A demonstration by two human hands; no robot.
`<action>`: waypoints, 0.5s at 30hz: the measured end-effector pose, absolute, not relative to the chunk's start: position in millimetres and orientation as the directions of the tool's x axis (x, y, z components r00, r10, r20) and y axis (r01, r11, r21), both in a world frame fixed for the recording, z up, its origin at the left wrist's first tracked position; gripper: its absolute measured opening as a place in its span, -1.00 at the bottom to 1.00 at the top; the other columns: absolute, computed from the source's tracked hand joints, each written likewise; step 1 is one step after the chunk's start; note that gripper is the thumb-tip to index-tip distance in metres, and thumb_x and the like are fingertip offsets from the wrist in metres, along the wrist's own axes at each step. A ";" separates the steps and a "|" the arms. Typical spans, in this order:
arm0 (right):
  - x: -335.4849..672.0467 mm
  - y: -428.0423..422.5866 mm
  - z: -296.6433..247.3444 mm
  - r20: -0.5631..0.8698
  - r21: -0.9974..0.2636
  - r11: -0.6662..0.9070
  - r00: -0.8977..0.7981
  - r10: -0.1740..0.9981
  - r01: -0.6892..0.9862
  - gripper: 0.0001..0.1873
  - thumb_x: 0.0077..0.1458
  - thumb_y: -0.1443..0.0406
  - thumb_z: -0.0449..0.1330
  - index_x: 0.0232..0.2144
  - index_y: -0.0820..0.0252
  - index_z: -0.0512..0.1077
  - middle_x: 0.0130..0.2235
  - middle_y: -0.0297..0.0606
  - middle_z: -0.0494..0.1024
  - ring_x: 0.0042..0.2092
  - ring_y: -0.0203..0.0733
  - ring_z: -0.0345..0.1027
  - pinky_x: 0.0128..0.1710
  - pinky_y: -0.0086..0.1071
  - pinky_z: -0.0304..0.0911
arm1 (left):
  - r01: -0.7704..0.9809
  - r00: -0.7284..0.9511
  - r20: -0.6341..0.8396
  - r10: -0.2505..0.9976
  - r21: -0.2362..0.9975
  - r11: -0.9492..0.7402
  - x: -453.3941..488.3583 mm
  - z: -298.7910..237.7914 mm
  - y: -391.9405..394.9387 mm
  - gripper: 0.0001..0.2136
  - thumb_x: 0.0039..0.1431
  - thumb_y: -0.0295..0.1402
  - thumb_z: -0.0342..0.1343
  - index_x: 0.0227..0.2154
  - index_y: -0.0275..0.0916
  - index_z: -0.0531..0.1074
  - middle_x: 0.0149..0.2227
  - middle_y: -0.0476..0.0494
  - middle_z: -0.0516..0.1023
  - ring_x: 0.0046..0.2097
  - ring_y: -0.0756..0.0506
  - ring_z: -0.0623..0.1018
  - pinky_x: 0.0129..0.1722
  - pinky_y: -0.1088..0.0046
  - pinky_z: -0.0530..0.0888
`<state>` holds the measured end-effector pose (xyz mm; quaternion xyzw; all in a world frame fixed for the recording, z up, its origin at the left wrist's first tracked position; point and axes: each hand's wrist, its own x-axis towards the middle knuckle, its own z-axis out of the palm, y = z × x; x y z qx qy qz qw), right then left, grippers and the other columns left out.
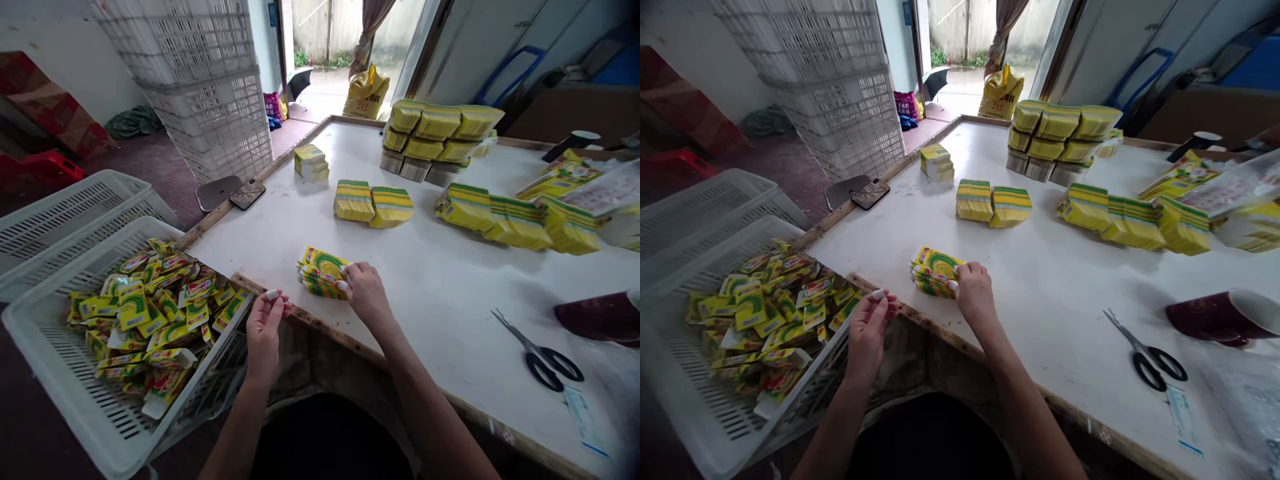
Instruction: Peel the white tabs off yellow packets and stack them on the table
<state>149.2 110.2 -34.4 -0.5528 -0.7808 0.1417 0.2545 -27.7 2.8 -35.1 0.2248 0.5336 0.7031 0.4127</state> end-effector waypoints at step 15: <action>147.3 100.3 -28.6 0.287 -0.598 0.344 -0.207 0.935 0.724 -0.69 -0.02 0.57 0.07 -0.25 0.17 0.36 -0.27 -0.14 0.46 -0.20 0.00 0.31 -0.14 -0.18 0.21 | -0.320 -0.270 -0.214 0.939 0.940 0.122 0.3 -33.8 -4.9 -0.68 0.03 -0.16 0.31 -0.23 -0.27 0.52 -0.34 -0.09 0.62 -0.34 -0.03 0.57 -0.30 0.49 0.47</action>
